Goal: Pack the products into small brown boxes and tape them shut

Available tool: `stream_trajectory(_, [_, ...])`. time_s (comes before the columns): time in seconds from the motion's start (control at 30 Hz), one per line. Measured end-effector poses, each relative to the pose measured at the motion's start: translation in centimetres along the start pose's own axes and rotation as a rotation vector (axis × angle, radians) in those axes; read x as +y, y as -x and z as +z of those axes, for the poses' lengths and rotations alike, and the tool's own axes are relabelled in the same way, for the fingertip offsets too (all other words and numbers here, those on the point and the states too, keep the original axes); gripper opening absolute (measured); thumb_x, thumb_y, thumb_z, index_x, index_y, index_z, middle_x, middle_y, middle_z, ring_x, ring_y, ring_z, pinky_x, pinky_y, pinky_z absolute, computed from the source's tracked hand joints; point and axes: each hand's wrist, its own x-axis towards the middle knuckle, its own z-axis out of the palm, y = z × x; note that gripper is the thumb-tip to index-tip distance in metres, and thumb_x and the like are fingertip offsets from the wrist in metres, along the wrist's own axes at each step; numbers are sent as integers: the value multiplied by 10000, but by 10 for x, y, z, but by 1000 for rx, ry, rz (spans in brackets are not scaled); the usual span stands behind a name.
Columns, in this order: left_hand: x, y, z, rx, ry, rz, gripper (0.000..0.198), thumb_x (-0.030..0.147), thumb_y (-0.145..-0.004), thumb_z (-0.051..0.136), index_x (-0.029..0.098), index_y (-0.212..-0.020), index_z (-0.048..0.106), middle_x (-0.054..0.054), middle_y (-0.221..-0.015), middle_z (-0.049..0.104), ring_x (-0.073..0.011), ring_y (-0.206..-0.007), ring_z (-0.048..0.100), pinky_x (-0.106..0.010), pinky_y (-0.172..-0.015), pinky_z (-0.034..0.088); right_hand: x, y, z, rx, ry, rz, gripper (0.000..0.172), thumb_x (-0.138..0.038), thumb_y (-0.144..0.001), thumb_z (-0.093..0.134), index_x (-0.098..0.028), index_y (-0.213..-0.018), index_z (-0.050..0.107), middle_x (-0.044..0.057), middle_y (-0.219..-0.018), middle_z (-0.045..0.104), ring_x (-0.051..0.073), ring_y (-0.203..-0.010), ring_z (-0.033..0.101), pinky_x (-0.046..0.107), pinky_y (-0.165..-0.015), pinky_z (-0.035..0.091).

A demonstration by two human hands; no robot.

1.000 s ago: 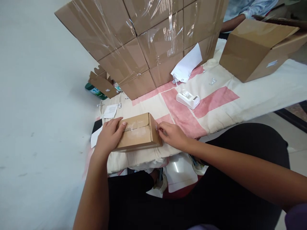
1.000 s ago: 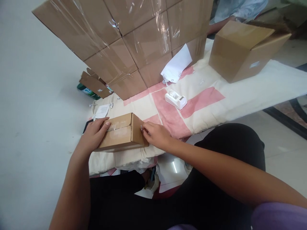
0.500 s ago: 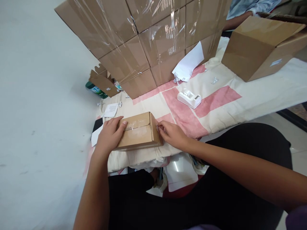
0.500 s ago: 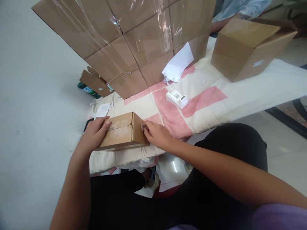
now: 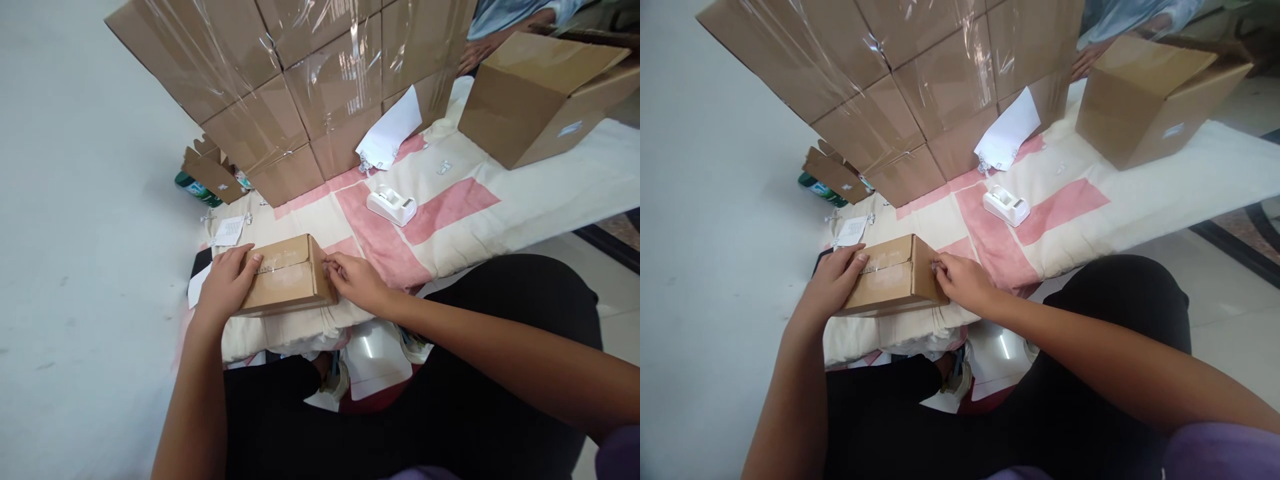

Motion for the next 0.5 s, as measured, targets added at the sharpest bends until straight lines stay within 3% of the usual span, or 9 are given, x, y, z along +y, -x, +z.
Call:
stream_trajectory(0.2, [0, 1, 0, -3, 5, -7, 659, 680, -957, 323, 240, -1374, 581, -66, -1467, 567, -334, -1381, 426, -506, -1183, 322, 0, 1, -1, 15, -2, -4, 258, -203, -959, 513, -191, -1153, 682, 76, -1047, 771, 177, -757, 686, 304, -699, 495])
stream_trajectory(0.5, [-4, -2, 2, 1, 2, 12, 665, 685, -955, 323, 234, -1367, 586, -78, -1440, 586, -332, -1366, 446, -495, -1171, 336, 2, 7, 0, 21, -85, 6, 199, -178, -891, 576, -193, -1056, 688, 12, -824, 720, 136, -637, 607, 258, -618, 444])
